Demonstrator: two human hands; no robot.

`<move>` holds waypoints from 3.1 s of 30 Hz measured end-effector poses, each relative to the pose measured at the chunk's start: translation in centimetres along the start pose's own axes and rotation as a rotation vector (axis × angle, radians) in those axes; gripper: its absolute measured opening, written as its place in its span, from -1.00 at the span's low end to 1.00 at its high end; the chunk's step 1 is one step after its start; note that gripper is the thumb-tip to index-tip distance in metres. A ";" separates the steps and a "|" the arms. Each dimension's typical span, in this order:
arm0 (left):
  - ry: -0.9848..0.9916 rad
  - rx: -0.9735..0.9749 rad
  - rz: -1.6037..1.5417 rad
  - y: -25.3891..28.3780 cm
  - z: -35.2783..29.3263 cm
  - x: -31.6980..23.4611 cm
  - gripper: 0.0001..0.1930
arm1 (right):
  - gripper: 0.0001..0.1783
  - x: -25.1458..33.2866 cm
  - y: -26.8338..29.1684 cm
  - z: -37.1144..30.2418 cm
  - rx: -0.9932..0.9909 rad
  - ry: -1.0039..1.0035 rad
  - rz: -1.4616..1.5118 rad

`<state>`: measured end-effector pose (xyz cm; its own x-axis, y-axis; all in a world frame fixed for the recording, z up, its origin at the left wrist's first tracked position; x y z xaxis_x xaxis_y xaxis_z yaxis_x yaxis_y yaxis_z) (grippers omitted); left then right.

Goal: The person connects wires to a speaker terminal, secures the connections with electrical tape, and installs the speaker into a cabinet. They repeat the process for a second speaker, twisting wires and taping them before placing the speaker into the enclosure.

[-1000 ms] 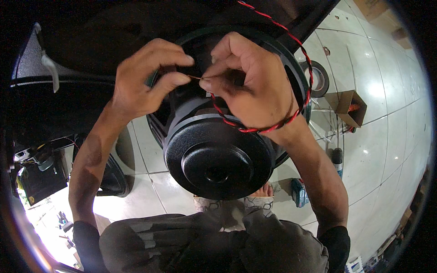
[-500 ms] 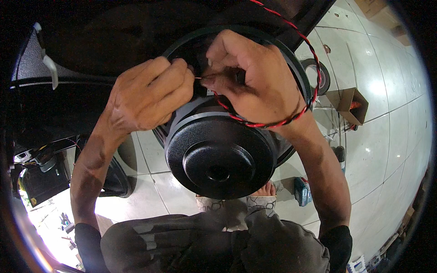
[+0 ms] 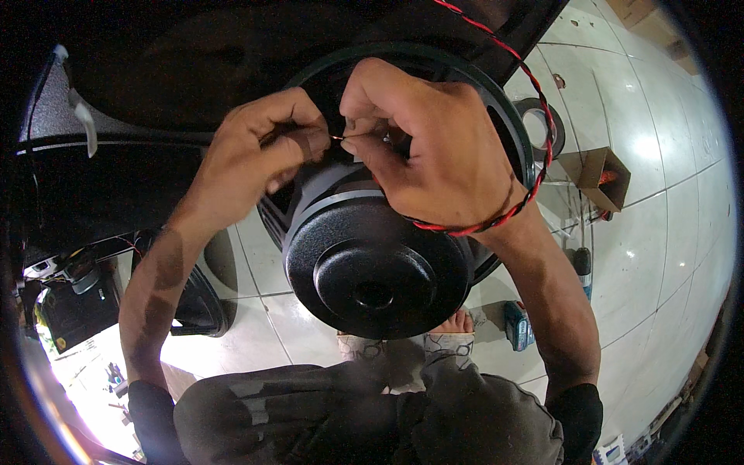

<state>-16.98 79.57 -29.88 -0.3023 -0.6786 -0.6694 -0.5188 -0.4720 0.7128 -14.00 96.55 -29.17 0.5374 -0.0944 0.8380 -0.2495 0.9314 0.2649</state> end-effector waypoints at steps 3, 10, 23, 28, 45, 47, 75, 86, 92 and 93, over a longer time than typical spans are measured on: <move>-0.781 -0.289 0.893 -0.5 -1.4 -3.4 -0.85 | -0.72 -1.3 0.0 0.1 -0.035 -0.027 0.143; -0.569 -0.376 0.553 2.1 -0.4 -0.6 -0.78 | -0.70 -1.7 0.0 -0.2 -0.025 -0.048 0.176; -0.750 -0.371 1.057 -0.8 -1.9 -3.7 -0.88 | -0.72 -2.0 0.0 -0.1 -0.091 -0.129 0.254; -0.532 -0.453 0.644 2.3 -0.4 -2.1 -0.85 | -0.66 -2.7 0.0 -1.1 -0.109 -0.255 0.311; -0.686 -0.395 0.773 -0.1 -0.4 -3.3 -0.86 | -0.72 -3.3 -0.2 -2.2 -0.238 -0.374 0.333; -0.653 -0.482 0.658 0.6 0.3 -2.7 -0.87 | -0.71 -3.3 0.0 -2.6 -0.335 -0.382 0.322; -0.202 -0.156 0.220 -1.6 3.2 0.3 -0.78 | -0.88 -2.5 0.9 -3.8 -0.197 -0.678 0.081; -0.170 -0.106 0.208 -1.7 3.3 0.4 -0.77 | -0.78 -3.1 1.0 -4.2 -0.339 -0.815 0.222; -0.194 -0.090 0.212 -1.8 3.5 0.3 -0.77 | -0.78 -3.3 1.0 -4.1 -0.409 -0.822 0.301; -0.197 -0.083 0.215 -1.8 3.5 0.3 -0.77 | -0.78 -3.1 0.9 -3.9 -0.388 -0.804 0.285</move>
<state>-18.96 82.22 -32.08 -0.5515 -0.6500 -0.5229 -0.3611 -0.3790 0.8520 -12.75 99.10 -33.44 -0.2570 0.0762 0.9634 0.0780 0.9953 -0.0579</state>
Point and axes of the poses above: each hand's wrist, its own z-axis towards the middle knuckle, its own y-axis out of the back of the hand, x = y × z, the point moved 6 cm from there along z, towards the middle knuckle, and after that the axes turned 15 degrees about z, right-handed, at the moved point
